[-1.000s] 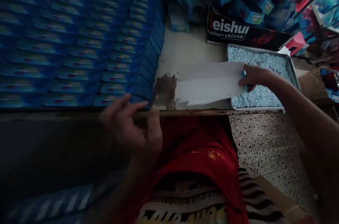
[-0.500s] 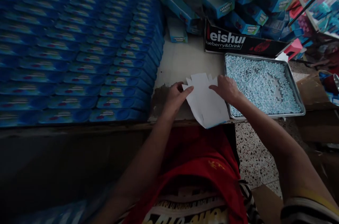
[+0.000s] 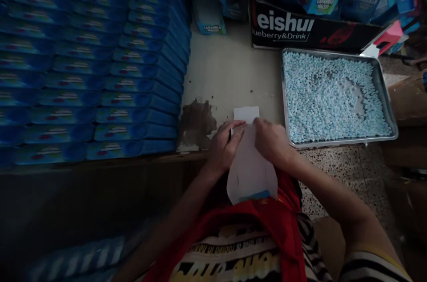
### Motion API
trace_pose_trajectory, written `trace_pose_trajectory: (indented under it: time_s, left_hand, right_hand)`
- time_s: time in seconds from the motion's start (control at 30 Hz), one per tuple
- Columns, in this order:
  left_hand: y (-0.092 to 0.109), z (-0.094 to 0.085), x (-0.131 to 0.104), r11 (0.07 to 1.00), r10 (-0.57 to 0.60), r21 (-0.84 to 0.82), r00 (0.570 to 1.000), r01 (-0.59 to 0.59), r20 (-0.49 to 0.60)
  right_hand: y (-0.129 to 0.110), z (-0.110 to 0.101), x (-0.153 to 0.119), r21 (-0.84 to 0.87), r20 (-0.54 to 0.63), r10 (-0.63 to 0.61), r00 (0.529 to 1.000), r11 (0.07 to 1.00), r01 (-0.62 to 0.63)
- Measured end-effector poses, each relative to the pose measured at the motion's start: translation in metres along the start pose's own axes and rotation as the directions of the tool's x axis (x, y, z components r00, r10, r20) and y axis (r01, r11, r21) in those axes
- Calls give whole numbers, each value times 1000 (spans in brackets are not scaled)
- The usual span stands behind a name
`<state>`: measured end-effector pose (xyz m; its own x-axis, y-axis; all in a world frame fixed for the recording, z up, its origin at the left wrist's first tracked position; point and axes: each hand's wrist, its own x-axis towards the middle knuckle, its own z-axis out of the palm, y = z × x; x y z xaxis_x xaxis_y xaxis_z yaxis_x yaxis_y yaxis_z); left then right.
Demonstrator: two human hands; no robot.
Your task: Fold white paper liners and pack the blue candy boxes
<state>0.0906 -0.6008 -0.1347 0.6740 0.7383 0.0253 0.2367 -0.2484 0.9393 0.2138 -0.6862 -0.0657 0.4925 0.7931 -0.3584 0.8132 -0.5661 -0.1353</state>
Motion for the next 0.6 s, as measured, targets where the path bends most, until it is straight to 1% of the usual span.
trace_pose_trajectory:
  time_s: [0.07, 0.1, 0.17, 0.2, 0.27, 0.33, 0.43, 0.5, 0.6]
  left_hand:
    - [-4, 3, -11, 994, 72, 86, 997, -70, -25]
    - [-5, 4, -15, 988, 92, 126, 995, -85, -50]
    - [-7, 6, -21, 983, 95, 168, 991, -78, -95]
    - [-7, 5, -24, 985, 80, 164, 992, -62, -102]
    - [-5, 3, -26, 994, 20, 111, 995, -9, -100]
    - [-2, -1, -26, 999, -52, 3, 995, 52, -91]
    - [-1, -5, -24, 982, -121, -160, 988, 105, -94]
    - [-1, -5, -20, 976, -129, -189, 987, 109, -99]
    - [-4, -3, -16, 985, -104, -152, 981, 80, -164]
  right_hand:
    - [-10, -6, -11, -112, 92, -25, 995, 993, 35]
    - [-12, -8, -14, -141, 113, -28, 993, 989, 44]
    - [-9, -10, -13, -152, 109, -47, 993, 986, 63]
    - [-5, -9, -12, -144, 97, -69, 993, 986, 83]
    - [3, -6, -9, -133, 71, -118, 991, 983, 126]
    - [7, -3, -9, -129, 61, -140, 988, 981, 147]
    - [3, -2, -10, -116, 71, -115, 991, 986, 123]
    - [-2, -3, -9, -104, 65, -97, 993, 989, 104]
    - [-7, -2, -6, -38, -6, -96, 995, 995, 96]
